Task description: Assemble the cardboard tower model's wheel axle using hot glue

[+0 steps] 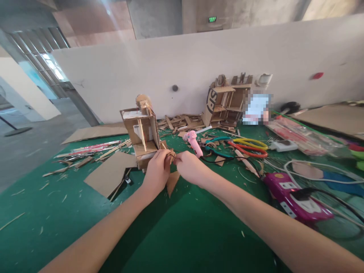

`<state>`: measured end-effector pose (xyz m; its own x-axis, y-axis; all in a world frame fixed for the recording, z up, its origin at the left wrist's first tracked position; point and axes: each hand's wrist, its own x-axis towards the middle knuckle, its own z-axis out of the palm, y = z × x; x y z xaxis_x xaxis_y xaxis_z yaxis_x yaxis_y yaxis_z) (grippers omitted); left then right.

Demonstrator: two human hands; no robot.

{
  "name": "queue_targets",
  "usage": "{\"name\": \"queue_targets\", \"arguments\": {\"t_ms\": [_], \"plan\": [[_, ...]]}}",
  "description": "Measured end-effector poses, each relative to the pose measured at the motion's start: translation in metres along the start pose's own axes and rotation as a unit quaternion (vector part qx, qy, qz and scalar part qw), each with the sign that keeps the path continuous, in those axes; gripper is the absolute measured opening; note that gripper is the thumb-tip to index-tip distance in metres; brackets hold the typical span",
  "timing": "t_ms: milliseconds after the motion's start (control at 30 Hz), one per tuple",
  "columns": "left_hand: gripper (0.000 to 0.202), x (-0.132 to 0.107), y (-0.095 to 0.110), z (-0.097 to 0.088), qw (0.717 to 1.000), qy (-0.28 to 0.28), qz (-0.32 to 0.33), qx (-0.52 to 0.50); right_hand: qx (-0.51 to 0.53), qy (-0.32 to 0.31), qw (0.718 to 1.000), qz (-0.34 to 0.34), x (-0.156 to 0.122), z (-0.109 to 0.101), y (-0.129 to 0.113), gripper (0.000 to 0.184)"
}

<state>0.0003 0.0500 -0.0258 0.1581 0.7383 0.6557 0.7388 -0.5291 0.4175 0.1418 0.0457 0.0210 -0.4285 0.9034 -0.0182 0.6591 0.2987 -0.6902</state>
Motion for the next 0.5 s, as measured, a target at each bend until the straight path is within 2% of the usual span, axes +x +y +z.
{"name": "queue_targets", "arguments": {"t_ms": [133, 267, 400, 500], "plan": [[0.017, 0.0, 0.0, 0.0, 1.0, 0.008, -0.024, 0.001, 0.147, -0.007, 0.988, 0.037, 0.006, -0.004, 0.005, 0.015], [0.018, -0.001, -0.001, 0.0, 1.0, 0.017, -0.025, 0.002, 0.167, -0.004, 0.984, 0.054, 0.002, -0.002, 0.005, 0.016], [0.019, 0.0, 0.0, -0.003, 0.999, -0.001, -0.017, 0.029, 0.098, 0.022, 0.993, 0.068, -0.01, 0.005, -0.003, 0.01], [0.02, 0.001, 0.002, -0.007, 0.999, -0.014, -0.02, 0.033, -0.078, 0.032, 0.995, 0.048, -0.019, 0.009, -0.011, 0.022]]}}
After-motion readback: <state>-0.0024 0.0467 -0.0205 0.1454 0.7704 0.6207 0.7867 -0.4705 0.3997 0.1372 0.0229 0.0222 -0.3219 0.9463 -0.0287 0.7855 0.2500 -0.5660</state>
